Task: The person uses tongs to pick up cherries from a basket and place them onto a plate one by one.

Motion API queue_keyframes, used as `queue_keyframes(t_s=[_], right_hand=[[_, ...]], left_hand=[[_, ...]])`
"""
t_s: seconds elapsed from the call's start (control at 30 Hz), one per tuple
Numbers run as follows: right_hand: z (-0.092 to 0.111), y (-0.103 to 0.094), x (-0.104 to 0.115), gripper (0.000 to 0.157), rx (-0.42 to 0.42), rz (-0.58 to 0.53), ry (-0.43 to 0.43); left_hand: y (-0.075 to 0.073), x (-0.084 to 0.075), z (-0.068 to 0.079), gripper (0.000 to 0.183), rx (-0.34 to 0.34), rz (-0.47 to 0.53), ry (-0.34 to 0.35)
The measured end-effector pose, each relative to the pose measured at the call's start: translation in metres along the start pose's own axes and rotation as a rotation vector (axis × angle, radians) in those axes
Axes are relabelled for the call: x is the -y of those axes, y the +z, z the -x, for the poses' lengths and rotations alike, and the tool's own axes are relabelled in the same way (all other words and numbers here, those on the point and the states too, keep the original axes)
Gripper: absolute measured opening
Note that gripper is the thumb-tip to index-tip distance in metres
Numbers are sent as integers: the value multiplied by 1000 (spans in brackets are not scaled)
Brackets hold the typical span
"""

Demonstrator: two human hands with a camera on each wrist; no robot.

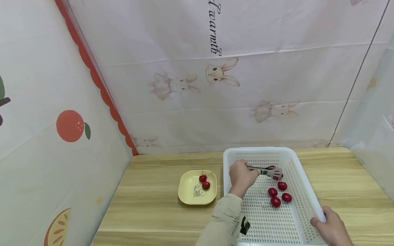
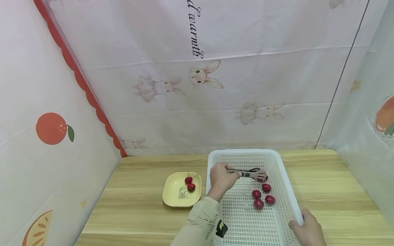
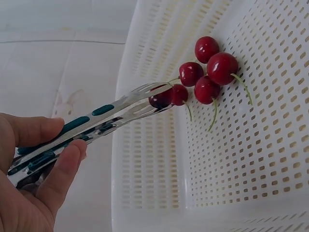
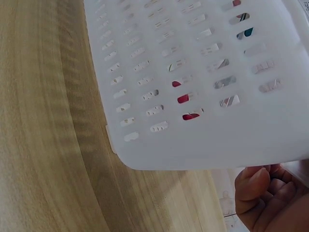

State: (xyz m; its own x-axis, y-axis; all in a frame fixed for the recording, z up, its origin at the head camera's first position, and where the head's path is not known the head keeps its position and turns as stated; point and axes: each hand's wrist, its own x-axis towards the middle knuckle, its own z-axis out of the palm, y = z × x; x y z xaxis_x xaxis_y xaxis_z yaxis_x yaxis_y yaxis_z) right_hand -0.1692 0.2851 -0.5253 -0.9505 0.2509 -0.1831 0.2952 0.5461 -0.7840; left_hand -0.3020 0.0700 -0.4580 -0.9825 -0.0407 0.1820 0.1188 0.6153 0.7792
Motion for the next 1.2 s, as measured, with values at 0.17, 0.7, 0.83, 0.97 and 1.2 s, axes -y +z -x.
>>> queue_keyframes(t_s=[0.17,0.7,0.83,0.97,1.2], right_hand=[[0,0,0,39,9,-3,9],[0,1,1,40,18,-27,39],[-1,1,0,37,11,-16,17],[-2,2,0,39,11,-10,21],[0,2,2,40,7,-16,17]], left_hand=[[-2,1,-1,22,-5,1,4],[-33,-1,16,18,3,74,-10],[-45,2,23,17,19,134,-15],[-57,7,31,16,11,172,-13],[-74,18,45,16,-59,260,8]])
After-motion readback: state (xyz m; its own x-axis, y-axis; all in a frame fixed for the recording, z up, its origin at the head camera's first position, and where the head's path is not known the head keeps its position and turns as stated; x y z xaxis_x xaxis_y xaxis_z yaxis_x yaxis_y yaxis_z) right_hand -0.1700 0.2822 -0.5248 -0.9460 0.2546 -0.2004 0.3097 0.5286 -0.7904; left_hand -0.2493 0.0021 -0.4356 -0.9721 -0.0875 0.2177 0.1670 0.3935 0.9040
